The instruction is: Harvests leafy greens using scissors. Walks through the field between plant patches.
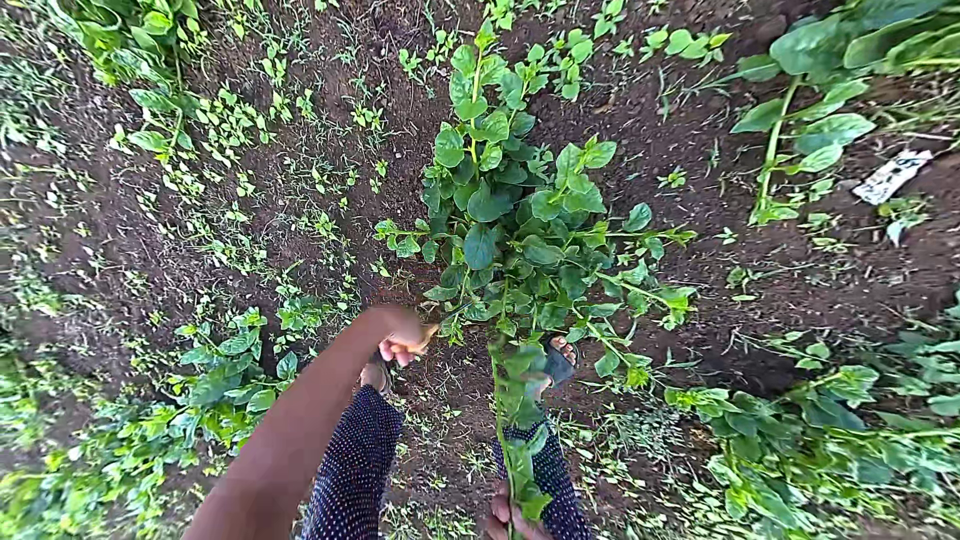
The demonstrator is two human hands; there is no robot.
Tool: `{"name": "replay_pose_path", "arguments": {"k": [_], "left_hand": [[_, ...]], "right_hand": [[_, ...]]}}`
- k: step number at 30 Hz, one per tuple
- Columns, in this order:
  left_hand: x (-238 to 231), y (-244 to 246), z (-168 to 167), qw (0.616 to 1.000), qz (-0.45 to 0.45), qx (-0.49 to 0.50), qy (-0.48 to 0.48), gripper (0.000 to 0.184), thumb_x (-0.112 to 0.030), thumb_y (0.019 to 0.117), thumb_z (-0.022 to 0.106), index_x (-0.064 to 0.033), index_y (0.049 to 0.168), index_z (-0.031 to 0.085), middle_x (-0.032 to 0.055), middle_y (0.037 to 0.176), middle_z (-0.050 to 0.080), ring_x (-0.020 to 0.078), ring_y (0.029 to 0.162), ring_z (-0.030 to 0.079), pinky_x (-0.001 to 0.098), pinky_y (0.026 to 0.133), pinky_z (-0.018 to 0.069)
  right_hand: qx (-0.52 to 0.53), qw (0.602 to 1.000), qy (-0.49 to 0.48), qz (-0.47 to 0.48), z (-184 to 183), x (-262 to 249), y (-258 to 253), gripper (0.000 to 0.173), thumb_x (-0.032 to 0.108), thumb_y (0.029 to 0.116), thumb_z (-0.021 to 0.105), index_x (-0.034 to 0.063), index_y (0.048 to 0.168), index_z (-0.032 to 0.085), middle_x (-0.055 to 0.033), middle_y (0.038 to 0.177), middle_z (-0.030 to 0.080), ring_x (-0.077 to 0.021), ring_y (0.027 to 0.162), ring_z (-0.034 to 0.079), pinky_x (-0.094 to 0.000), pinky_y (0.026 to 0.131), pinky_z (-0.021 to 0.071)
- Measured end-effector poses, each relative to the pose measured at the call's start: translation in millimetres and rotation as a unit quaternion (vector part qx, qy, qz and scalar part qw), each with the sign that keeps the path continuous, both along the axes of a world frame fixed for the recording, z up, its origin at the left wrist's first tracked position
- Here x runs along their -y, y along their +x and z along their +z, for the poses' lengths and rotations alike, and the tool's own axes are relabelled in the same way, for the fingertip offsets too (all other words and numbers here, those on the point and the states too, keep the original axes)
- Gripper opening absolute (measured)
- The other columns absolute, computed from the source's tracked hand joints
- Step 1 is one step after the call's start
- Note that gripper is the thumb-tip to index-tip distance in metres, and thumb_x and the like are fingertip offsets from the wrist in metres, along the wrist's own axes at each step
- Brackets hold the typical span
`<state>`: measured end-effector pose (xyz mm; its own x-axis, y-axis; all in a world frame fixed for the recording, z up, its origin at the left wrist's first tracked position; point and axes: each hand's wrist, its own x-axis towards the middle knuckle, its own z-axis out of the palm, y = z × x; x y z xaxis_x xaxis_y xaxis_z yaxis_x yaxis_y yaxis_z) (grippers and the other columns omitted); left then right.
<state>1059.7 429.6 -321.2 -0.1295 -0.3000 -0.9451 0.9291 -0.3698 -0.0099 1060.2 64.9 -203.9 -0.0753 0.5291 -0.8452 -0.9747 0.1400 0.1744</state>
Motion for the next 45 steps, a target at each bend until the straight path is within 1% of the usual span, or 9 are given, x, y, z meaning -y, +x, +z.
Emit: {"name": "replay_pose_path", "arguments": {"k": [4, 9, 13, 18, 23, 26, 29, 36, 45], "left_hand": [[46, -85, -26, 0.984, 0.154, -0.016, 0.09, 0.048, -0.02, 0.1012, 0.066, 0.003, 0.14, 0.05, 0.0241, 0.125, 0.064, 0.0349, 0.11, 0.065, 0.0534, 0.095, 0.0531], [103, -98, -73, 0.888, 0.332, 0.063, 0.312, 0.067, -0.013, 0.097, 0.068, 0.0009, 0.154, 0.036, 0.0254, 0.14, 0.058, 0.0356, 0.128, 0.06, 0.0509, 0.11, 0.047], [111, -57, -99, 0.888, 0.258, 0.155, 0.347, 0.05, -0.022, 0.1, 0.065, -0.0022, 0.144, 0.053, 0.0207, 0.138, 0.062, 0.0341, 0.127, 0.062, 0.0519, 0.11, 0.048], [106, -45, -120, 0.901, 0.108, 0.265, 0.326, 0.032, -0.009, 0.1012, 0.058, -0.0043, 0.133, 0.065, 0.0166, 0.13, 0.069, 0.0318, 0.13, 0.061, 0.0488, 0.123, 0.0302], [80, -70, -74, 0.867, 0.257, 0.221, 0.366, 0.028, -0.01, 0.1012, 0.058, -0.0003, 0.126, 0.066, 0.0232, 0.118, 0.07, 0.0396, 0.115, 0.067, 0.0563, 0.101, 0.0511], [63, -81, -54, 0.843, 0.376, 0.191, 0.336, 0.03, -0.014, 0.1013, 0.063, 0.0018, 0.126, 0.063, 0.0224, 0.11, 0.071, 0.0352, 0.104, 0.07, 0.0525, 0.095, 0.0539], [60, -79, -47, 0.81, 0.475, 0.188, 0.287, 0.03, -0.012, 0.0978, 0.069, 0.0029, 0.122, 0.063, 0.019, 0.106, 0.071, 0.0278, 0.099, 0.069, 0.0466, 0.094, 0.0543], [84, -72, -29, 0.794, 0.498, 0.192, 0.291, 0.032, -0.014, 0.0994, 0.066, 0.0021, 0.127, 0.063, 0.0187, 0.112, 0.072, 0.0283, 0.105, 0.071, 0.0468, 0.097, 0.0542], [100, -64, -25, 0.77, 0.524, 0.212, 0.295, 0.031, -0.014, 0.0983, 0.067, 0.0048, 0.122, 0.064, 0.0188, 0.108, 0.073, 0.0271, 0.1, 0.071, 0.0453, 0.094, 0.055]], "right_hand": [[-0.09, 0.991, -0.032, -0.095, -6, 8, -25, 0.016, 0.025, 0.0872, 0.077, 0.0153, 0.099, 0.075, 0.0022, 0.079, 0.068, -0.0078, 0.068, 0.066, -0.0238, 0.064, 0.0565], [-0.093, 0.99, -0.087, -0.061, -29, 13, -42, 0.015, 0.024, 0.0881, 0.077, 0.0139, 0.099, 0.073, -0.0004, 0.082, 0.07, -0.0119, 0.073, 0.07, -0.0286, 0.069, 0.0604], [-0.079, 0.991, -0.104, -0.031, -35, 18, -49, 0.011, 0.024, 0.0937, 0.07, 0.0169, 0.101, 0.073, 0.0008, 0.084, 0.069, -0.0103, 0.073, 0.068, -0.0274, 0.068, 0.0593], [-0.069, 0.991, -0.118, -0.012, -56, 15, -49, 0.013, 0.026, 0.0886, 0.076, 0.015, 0.095, 0.074, 0.0041, 0.071, 0.065, -0.0056, 0.06, 0.062, -0.0219, 0.057, 0.0537], [-0.024, 0.995, -0.068, -0.07, -96, -34, -41, 0.022, 0.025, 0.088, 0.076, 0.0136, 0.106, 0.074, 0.0043, 0.065, 0.063, -0.0046, 0.054, 0.062, -0.0201, 0.052, 0.0527], [0.03, 0.99, -0.127, -0.061, -118, -93, -42, 0.019, 0.017, 0.1026, 0.055, 0.0136, 0.104, 0.073, -0.001, 0.085, 0.074, -0.0109, 0.075, 0.073, -0.0246, 0.066, 0.0624], [0.054, 0.972, -0.226, -0.035, -131, -159, -40, 0.026, 0.016, 0.1104, 0.035, 0.0105, 0.118, 0.06, -0.0073, 0.101, 0.074, -0.0193, 0.09, 0.075, -0.0336, 0.078, 0.064], [0.076, 0.946, -0.297, 0.109, -135, -197, -30, 0.021, 0.02, 0.1099, 0.036, 0.0109, 0.108, 0.054, -0.0042, 0.085, 0.065, -0.0122, 0.072, 0.067, -0.0294, 0.063, 0.0594], [0.03, 0.965, -0.246, 0.088, -134, -185, -11, 0.04, 0.027, 0.1104, 0.027, 0.011, 0.095, 0.06, -0.0038, 0.078, 0.07, -0.0128, 0.068, 0.07, -0.0317, 0.06, 0.0611]]}}
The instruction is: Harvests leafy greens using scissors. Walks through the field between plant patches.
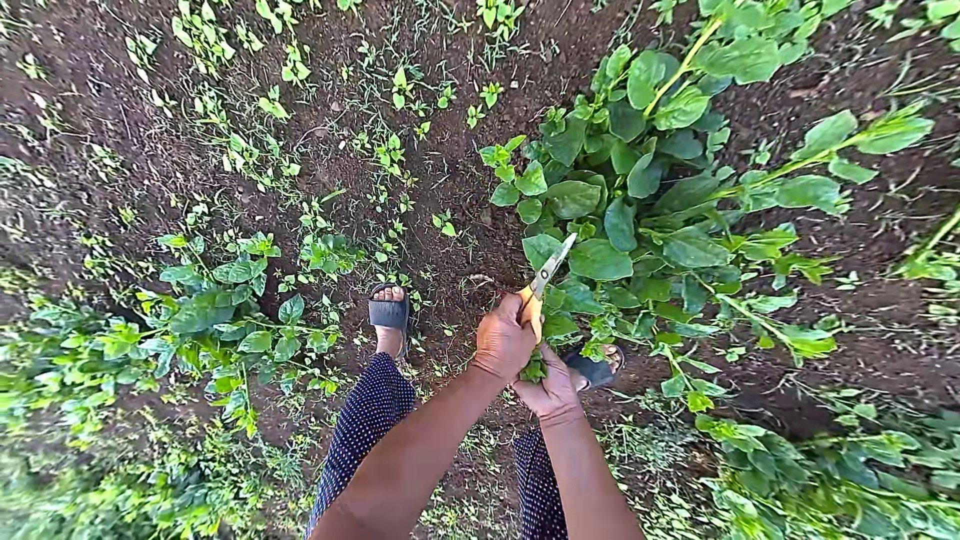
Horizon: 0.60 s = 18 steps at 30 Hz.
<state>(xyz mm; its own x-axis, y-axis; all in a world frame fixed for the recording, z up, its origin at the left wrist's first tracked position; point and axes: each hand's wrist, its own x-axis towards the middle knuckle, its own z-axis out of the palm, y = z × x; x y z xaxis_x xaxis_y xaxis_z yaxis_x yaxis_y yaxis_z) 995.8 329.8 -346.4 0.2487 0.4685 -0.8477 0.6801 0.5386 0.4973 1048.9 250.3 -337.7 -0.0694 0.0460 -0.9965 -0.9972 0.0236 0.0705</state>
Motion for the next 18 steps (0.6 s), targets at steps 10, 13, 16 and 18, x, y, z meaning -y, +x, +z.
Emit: {"name": "replay_pose_path", "arguments": {"k": [10, 13, 16, 18], "left_hand": [[-80, -26, -41, 0.918, -0.318, -0.071, -0.224, 0.045, -0.031, 0.109, 0.051, 0.0017, 0.139, 0.055, 0.0241, 0.126, 0.064, 0.0343, 0.113, 0.064, 0.0532, 0.098, 0.0497], [-92, 13, -75, 0.898, -0.339, -0.057, -0.276, 0.043, -0.036, 0.109, 0.051, 0.001, 0.128, 0.062, 0.0168, 0.112, 0.07, 0.0269, 0.099, 0.067, 0.0495, 0.088, 0.053], [-111, 48, -83, 0.884, -0.365, -0.077, -0.281, 0.041, -0.039, 0.1077, 0.051, -0.0035, 0.121, 0.066, 0.0109, 0.099, 0.071, 0.0226, 0.087, 0.066, 0.0474, 0.081, 0.0525], [-121, 65, -80, 0.878, -0.379, -0.107, -0.273, 0.039, -0.04, 0.1071, 0.051, -0.0058, 0.113, 0.068, 0.0078, 0.091, 0.071, 0.019, 0.079, 0.064, 0.0442, 0.076, 0.0514]], "right_hand": [[0.013, 0.986, 0.166, -0.016, -6, 76, 47, 0.032, 0.016, 0.1025, 0.046, 0.0086, 0.092, 0.075, -0.0081, 0.085, 0.076, -0.0172, 0.074, 0.075, -0.0316, 0.067, 0.0648], [0.04, 0.993, 0.104, 0.048, -7, 69, 35, 0.04, 0.015, 0.1072, 0.032, 0.0103, 0.096, 0.07, -0.0052, 0.084, 0.075, -0.0152, 0.074, 0.074, -0.0307, 0.068, 0.0636], [0.048, 0.995, 0.046, 0.074, -7, 56, 24, 0.039, 0.013, 0.11, 0.029, 0.0089, 0.098, 0.065, -0.0045, 0.086, 0.075, -0.0151, 0.077, 0.074, -0.0302, 0.071, 0.0634], [0.039, 0.996, 0.041, 0.075, -8, 50, 18, 0.037, 0.014, 0.1106, 0.029, 0.0089, 0.1, 0.064, -0.004, 0.087, 0.075, -0.0149, 0.079, 0.074, -0.0303, 0.074, 0.063]]}}
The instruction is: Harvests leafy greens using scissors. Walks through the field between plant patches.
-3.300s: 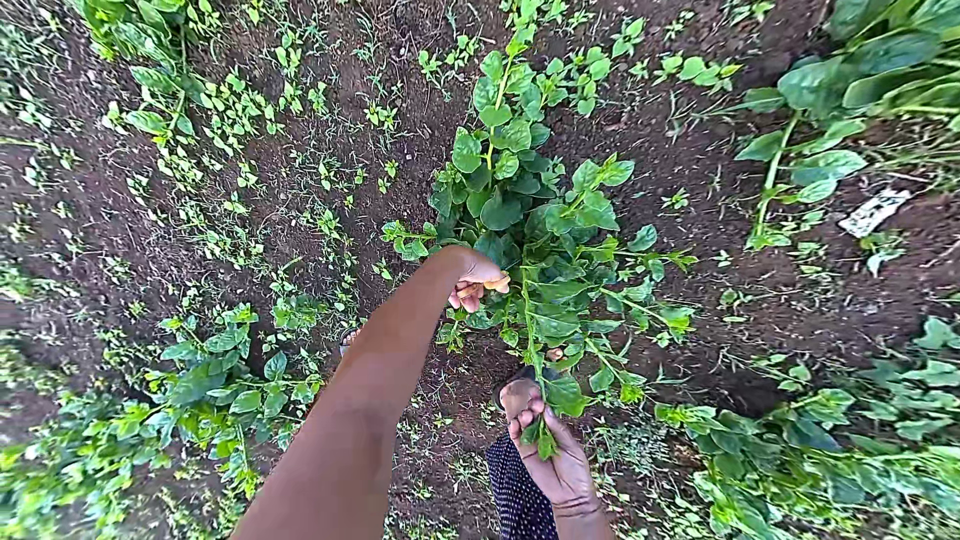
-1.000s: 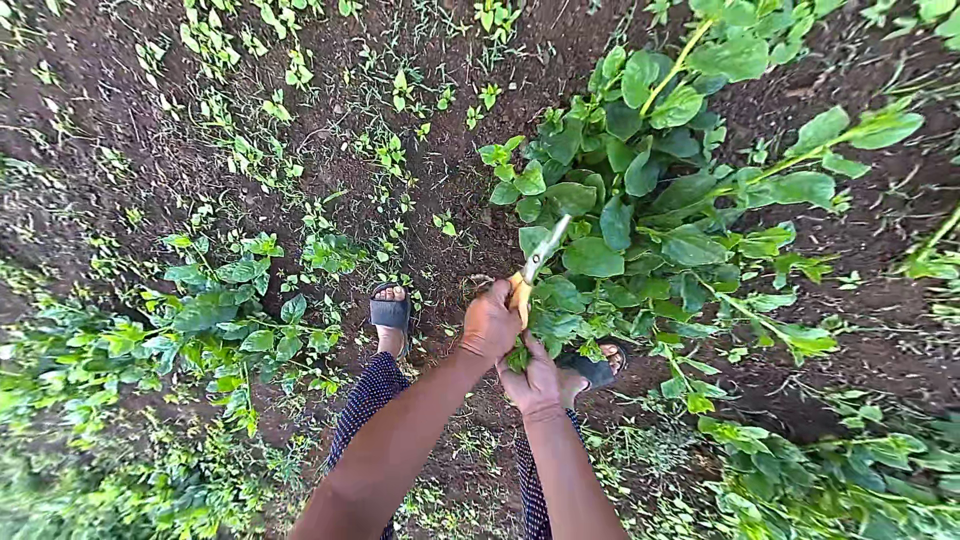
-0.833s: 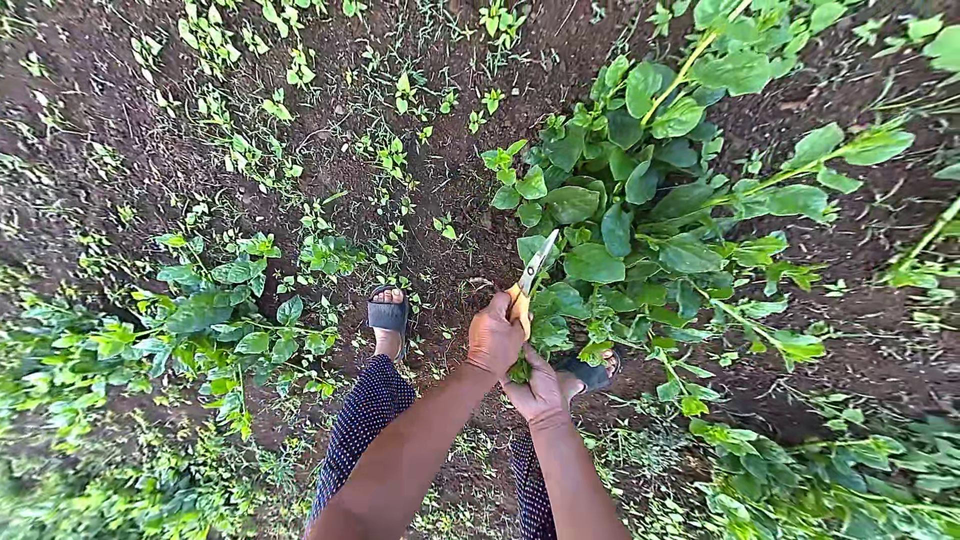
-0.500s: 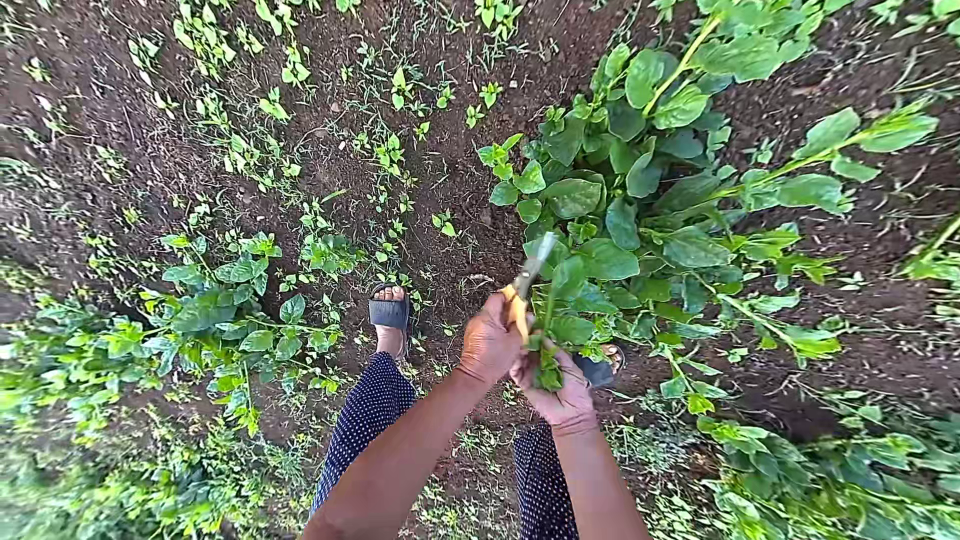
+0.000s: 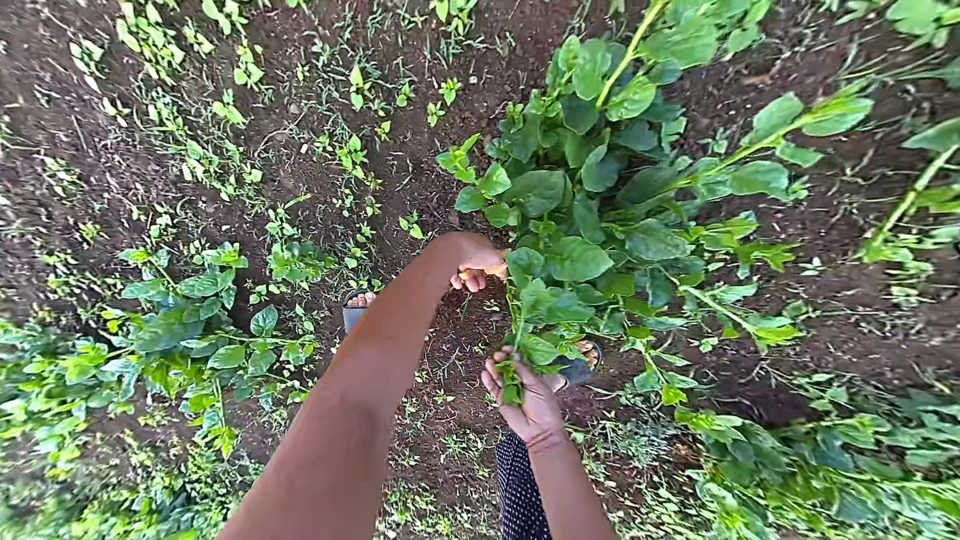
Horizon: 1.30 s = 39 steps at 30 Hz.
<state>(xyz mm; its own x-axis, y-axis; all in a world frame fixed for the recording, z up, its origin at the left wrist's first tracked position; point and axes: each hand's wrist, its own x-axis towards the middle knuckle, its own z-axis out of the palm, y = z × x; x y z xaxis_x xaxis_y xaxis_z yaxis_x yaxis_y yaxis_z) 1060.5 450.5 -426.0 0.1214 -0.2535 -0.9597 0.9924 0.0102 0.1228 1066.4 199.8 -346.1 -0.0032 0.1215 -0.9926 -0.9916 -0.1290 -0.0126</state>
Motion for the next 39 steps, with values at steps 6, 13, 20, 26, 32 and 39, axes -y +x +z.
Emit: {"name": "replay_pose_path", "arguments": {"k": [6, 13, 20, 26, 32, 39], "left_hand": [[-10, 26, 13, 0.998, -0.006, -0.056, 0.013, 0.044, -0.039, 0.1102, 0.04, -0.0042, 0.112, 0.067, 0.0086, 0.092, 0.071, 0.0185, 0.078, 0.064, 0.0417, 0.077, 0.0515], [-8, 58, 17, 0.993, -0.067, -0.086, 0.04, 0.047, -0.043, 0.1082, 0.042, -0.0041, 0.113, 0.067, 0.0111, 0.094, 0.071, 0.0199, 0.077, 0.065, 0.0415, 0.076, 0.0519], [5, 60, 18, 0.982, -0.166, -0.024, 0.09, 0.042, -0.032, 0.1105, 0.043, 0.0041, 0.11, 0.064, 0.0186, 0.094, 0.065, 0.0292, 0.083, 0.065, 0.0505, 0.078, 0.0543], [7, -45, 27, 0.979, -0.099, -0.023, 0.176, 0.039, -0.03, 0.1091, 0.048, 0.0032, 0.124, 0.062, 0.0231, 0.106, 0.069, 0.0343, 0.092, 0.069, 0.0554, 0.084, 0.0551], [84, -45, 147, 0.924, -0.15, 0.135, 0.325, 0.04, -0.019, 0.1032, 0.059, 0.0012, 0.138, 0.058, 0.0266, 0.115, 0.07, 0.0456, 0.104, 0.07, 0.0655, 0.091, 0.0532], [248, 132, 106, 0.9, -0.194, 0.327, 0.212, 0.037, -0.025, 0.1042, 0.057, -0.006, 0.135, 0.063, 0.0166, 0.133, 0.066, 0.032, 0.124, 0.064, 0.0509, 0.106, 0.0507]], "right_hand": [[-0.017, 1.0, -0.007, -0.022, 0, -3, -4, 0.03, 0.013, 0.1114, 0.032, 0.0063, 0.105, 0.061, -0.0063, 0.09, 0.074, -0.017, 0.082, 0.074, -0.0321, 0.076, 0.0629], [-0.033, 0.999, -0.011, -0.018, 4, -8, -1, 0.026, 0.012, 0.1113, 0.035, 0.0032, 0.108, 0.059, -0.0099, 0.091, 0.073, -0.0204, 0.082, 0.074, -0.034, 0.076, 0.0626], [-0.057, 0.998, 0.007, 0.028, 12, -8, -10, 0.02, 0.009, 0.1099, 0.039, -0.0002, 0.114, 0.057, -0.0115, 0.094, 0.071, -0.0205, 0.085, 0.072, -0.0335, 0.076, 0.0607], [-0.17, 0.982, 0.071, 0.043, 65, 45, -53, 0.021, 0.006, 0.1091, 0.037, 0.001, 0.116, 0.056, -0.0117, 0.104, 0.073, -0.0224, 0.095, 0.072, -0.0373, 0.085, 0.0597], [-0.267, 0.956, 0.089, -0.084, 104, 105, -90, 0.025, 0.004, 0.1017, 0.035, 0.0076, 0.1, 0.06, -0.0068, 0.096, 0.073, -0.0129, 0.073, 0.068, -0.0258, 0.064, 0.0566], [-0.259, 0.953, 0.079, -0.134, 103, 136, -61, 0.024, 0.005, 0.1029, 0.033, 0.0085, 0.106, 0.057, -0.0026, 0.081, 0.068, -0.0116, 0.067, 0.065, -0.0257, 0.06, 0.0541]]}}
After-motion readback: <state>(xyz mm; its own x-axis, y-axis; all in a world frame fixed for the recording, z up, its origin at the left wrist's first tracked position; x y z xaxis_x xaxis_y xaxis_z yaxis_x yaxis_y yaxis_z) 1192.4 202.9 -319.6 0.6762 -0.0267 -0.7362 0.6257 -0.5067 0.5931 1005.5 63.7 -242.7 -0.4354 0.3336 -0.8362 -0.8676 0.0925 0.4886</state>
